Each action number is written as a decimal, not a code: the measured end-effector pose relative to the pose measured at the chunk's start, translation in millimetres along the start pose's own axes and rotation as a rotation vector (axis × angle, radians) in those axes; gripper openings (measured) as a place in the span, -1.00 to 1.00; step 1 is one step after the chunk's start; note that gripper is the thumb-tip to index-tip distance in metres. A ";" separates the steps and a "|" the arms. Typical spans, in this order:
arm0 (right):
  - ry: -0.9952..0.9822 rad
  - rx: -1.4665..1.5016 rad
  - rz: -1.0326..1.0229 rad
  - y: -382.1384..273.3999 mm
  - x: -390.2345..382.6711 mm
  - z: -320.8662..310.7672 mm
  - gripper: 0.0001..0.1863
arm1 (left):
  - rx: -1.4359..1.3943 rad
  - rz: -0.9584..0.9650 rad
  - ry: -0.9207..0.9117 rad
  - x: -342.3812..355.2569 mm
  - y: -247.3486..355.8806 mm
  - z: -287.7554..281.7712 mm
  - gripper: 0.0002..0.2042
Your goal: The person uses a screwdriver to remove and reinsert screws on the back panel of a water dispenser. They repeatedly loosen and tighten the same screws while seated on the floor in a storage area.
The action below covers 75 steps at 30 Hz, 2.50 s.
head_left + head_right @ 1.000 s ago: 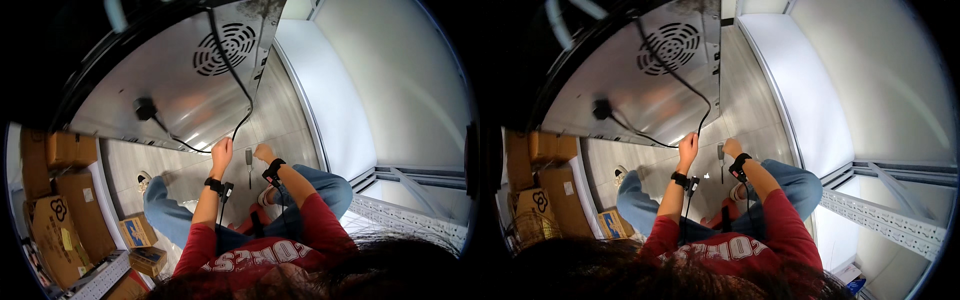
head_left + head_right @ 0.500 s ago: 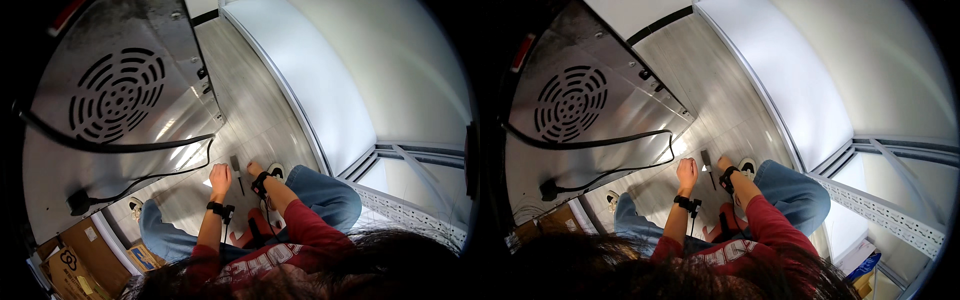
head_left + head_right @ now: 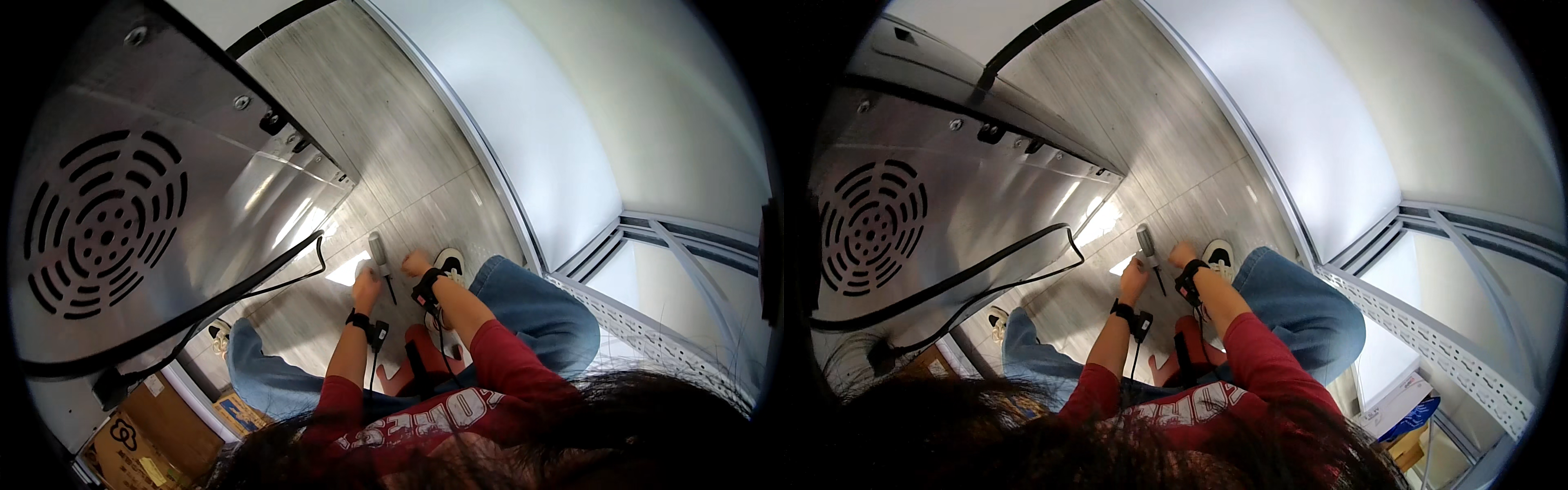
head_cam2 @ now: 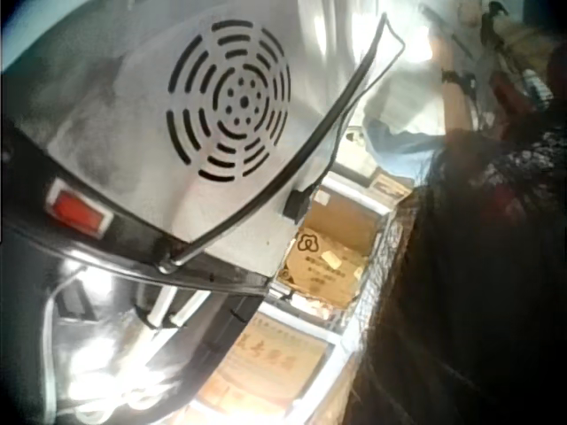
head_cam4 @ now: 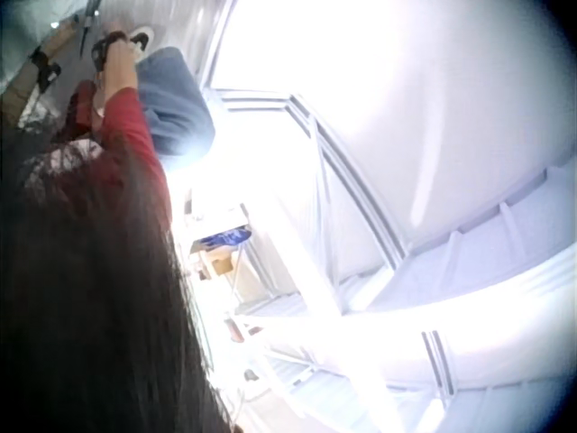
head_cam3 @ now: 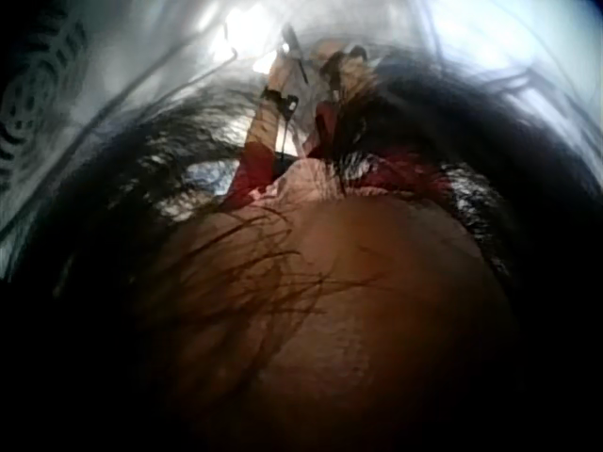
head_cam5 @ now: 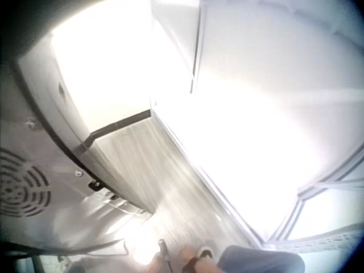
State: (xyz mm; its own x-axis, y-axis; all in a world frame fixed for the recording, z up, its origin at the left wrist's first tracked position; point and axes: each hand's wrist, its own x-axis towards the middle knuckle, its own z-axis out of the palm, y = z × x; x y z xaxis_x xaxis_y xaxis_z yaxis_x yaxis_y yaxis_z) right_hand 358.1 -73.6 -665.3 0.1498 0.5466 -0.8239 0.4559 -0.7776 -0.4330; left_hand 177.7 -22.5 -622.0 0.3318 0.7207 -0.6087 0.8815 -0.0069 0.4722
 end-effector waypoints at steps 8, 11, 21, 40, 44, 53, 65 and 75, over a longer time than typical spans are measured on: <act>0.074 0.109 -0.198 -13.3 7.2 36.1 -0.79 | -0.064 0.093 0.068 -5.1 -6.9 24.0 -0.69; 0.093 0.220 -0.108 -1.0 23.5 45.6 -0.81 | -0.088 0.080 0.075 -4.0 6.1 24.8 -0.68; -0.057 0.768 -0.104 -47.8 -18.6 13.0 -0.68 | -0.168 0.269 0.104 2.2 -12.3 17.9 -0.73; -0.004 0.455 0.062 -35.5 -30.8 -28.6 -0.65 | -0.009 0.444 0.170 -4.1 5.9 36.0 -0.89; 0.085 0.443 -0.013 -51.5 -37.5 -38.5 -0.67 | -0.179 0.262 0.264 12.5 10.0 11.3 -0.89; 0.394 0.341 -0.496 -123.5 -124.9 -78.1 -0.68 | -0.447 0.467 0.363 -28.9 107.0 -108.6 -0.88; 0.259 0.330 -0.991 -201.5 -354.4 -111.0 -0.73 | -0.972 0.800 0.448 -205.0 175.5 -261.2 -0.81; 0.251 0.010 -1.689 -307.5 -482.1 -96.1 -0.67 | -0.695 0.818 0.941 -339.0 152.4 -382.1 -0.85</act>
State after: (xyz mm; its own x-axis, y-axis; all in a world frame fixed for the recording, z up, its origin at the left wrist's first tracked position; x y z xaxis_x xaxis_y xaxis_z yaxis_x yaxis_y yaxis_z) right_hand 230.0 -68.1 -99.9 -0.3334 0.7336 0.5922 0.2360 0.6730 -0.7010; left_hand 71.2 -2.9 -100.0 0.0725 0.8654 0.4958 0.1216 -0.5010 0.8568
